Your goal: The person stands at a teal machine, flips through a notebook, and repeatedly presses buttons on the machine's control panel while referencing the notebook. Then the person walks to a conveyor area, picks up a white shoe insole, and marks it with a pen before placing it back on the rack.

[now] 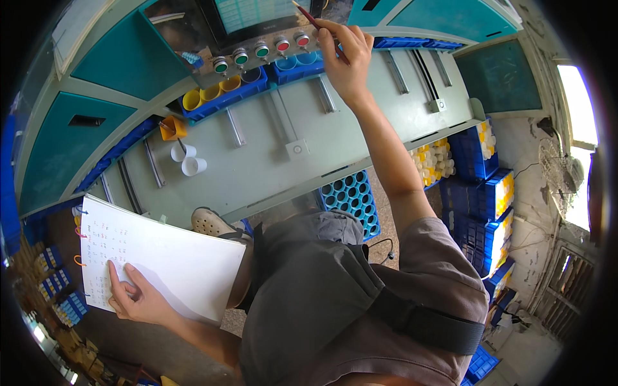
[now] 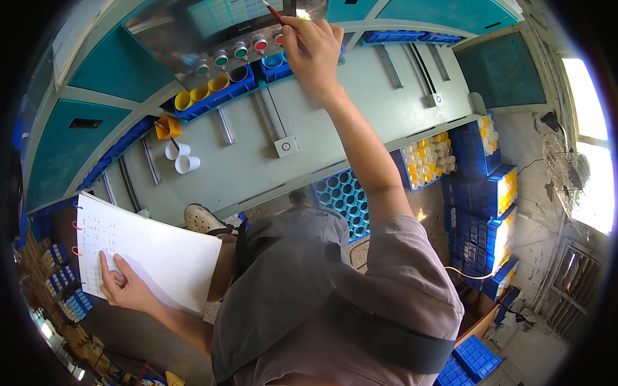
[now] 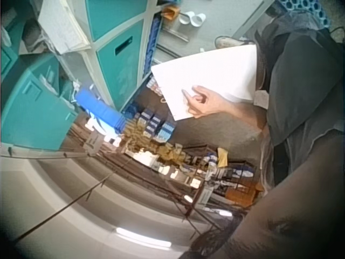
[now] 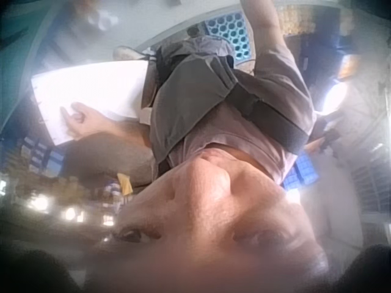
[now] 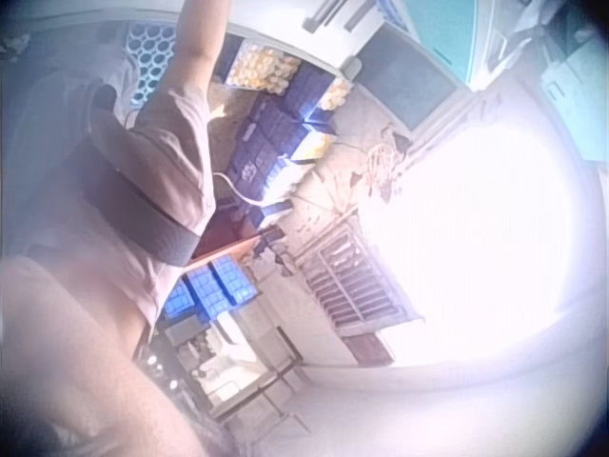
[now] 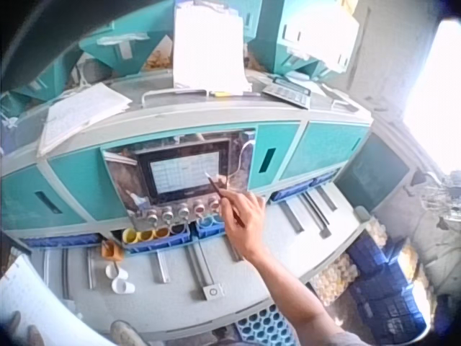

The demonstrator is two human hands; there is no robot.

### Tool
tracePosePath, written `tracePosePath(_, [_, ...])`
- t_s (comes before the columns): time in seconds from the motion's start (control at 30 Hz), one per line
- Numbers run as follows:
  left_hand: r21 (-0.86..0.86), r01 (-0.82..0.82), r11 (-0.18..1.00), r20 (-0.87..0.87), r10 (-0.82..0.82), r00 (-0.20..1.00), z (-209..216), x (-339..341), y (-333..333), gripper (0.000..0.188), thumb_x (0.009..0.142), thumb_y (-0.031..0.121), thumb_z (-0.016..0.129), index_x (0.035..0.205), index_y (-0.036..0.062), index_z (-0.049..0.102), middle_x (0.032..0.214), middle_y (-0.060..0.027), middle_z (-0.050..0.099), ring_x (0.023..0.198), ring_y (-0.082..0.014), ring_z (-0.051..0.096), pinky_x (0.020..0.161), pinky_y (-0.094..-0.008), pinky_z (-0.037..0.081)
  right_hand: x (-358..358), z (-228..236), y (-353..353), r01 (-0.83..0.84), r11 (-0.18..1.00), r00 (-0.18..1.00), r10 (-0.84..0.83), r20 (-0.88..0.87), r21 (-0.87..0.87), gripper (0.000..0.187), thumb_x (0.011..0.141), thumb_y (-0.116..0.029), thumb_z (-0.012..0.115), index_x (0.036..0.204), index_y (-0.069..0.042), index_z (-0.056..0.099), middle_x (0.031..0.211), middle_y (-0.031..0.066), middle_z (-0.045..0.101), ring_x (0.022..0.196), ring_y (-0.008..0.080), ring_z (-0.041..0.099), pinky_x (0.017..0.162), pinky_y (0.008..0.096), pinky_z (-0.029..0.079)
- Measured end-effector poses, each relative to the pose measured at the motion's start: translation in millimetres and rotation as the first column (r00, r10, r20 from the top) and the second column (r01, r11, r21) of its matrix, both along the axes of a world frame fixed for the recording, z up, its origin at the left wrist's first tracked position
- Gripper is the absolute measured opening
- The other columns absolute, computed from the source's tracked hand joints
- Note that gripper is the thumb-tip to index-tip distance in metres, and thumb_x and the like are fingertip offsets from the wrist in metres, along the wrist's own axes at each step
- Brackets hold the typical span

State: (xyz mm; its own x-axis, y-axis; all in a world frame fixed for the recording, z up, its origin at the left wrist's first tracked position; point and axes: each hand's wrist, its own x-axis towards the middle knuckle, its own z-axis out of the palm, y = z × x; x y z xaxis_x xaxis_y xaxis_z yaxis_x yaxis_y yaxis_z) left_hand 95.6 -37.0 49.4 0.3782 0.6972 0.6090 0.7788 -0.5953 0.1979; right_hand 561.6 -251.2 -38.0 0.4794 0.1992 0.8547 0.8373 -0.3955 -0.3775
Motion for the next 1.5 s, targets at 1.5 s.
tracePosePath(1.5, [0.036,0.046,0.998,0.007,-0.046,0.999,2,-2,2,0.035,0.089,0.01,0.078,0.123,0.0101,0.076,0.066,0.0039,0.03,0.071,-0.0131,0.037,0.057,-0.0309,0.038,-5,17,11,0.013,0.998,0.996,-0.018,0.084,0.061,0.015,0.095,-0.013,0.07,0.108,-0.011,0.077,0.084,-0.0076,0.075,0.074,0.0097,0.055,0.08,0.0295,0.034])
